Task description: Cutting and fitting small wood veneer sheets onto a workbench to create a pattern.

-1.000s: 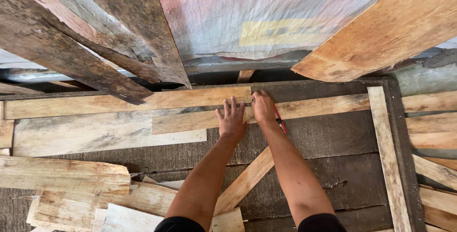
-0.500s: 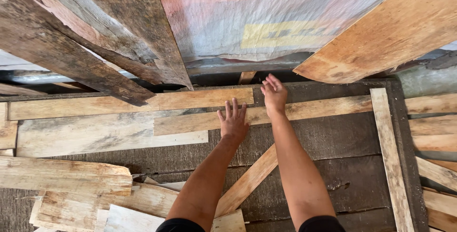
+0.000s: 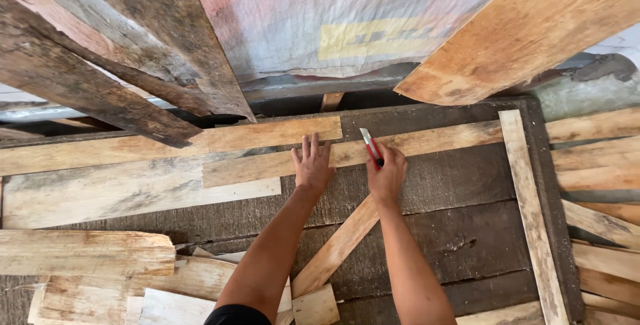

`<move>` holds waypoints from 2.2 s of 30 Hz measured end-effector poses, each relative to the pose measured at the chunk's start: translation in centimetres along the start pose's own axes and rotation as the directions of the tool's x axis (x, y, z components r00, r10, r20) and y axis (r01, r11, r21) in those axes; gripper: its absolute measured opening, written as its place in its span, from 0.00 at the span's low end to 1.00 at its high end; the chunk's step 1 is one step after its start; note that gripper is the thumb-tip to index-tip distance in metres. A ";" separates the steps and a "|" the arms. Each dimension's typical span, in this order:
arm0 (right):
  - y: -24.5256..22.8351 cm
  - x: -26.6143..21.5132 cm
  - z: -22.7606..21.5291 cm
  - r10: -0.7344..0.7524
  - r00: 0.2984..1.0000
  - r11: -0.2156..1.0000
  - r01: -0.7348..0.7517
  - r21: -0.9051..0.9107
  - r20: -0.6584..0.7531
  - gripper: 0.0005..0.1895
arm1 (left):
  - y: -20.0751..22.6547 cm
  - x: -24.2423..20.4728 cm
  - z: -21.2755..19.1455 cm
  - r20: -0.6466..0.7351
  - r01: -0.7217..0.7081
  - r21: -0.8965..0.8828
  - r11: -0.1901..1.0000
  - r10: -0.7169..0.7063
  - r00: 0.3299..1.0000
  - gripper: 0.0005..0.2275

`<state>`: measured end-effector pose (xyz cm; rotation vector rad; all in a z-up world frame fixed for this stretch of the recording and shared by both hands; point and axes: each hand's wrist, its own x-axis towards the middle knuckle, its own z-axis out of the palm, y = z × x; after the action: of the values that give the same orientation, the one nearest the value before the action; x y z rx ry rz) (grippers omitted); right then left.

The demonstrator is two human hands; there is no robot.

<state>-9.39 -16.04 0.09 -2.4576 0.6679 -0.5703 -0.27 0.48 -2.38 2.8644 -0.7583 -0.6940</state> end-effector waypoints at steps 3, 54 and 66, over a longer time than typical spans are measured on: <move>1.9 -0.5 0.7 0.037 0.998 0.998 -0.035 -0.045 0.044 0.29 | 0.2 -0.2 0.4 -0.079 0.009 0.013 1.000 -0.008 0.997 0.40; 3.8 2.5 3.8 0.065 0.997 0.974 -0.071 0.217 0.038 0.23 | 0.4 5.6 -0.9 -0.221 -0.059 -0.018 0.998 0.053 0.974 0.36; 3.1 2.4 3.5 0.028 1.000 0.978 -0.029 0.207 0.006 0.22 | -0.1 5.7 -0.7 -0.297 -0.094 -0.095 0.991 0.062 0.953 0.32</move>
<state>-6.73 -18.39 -3.76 -2.2512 0.6096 -0.5938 4.48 -2.22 -4.08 2.7329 -0.7575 -0.2785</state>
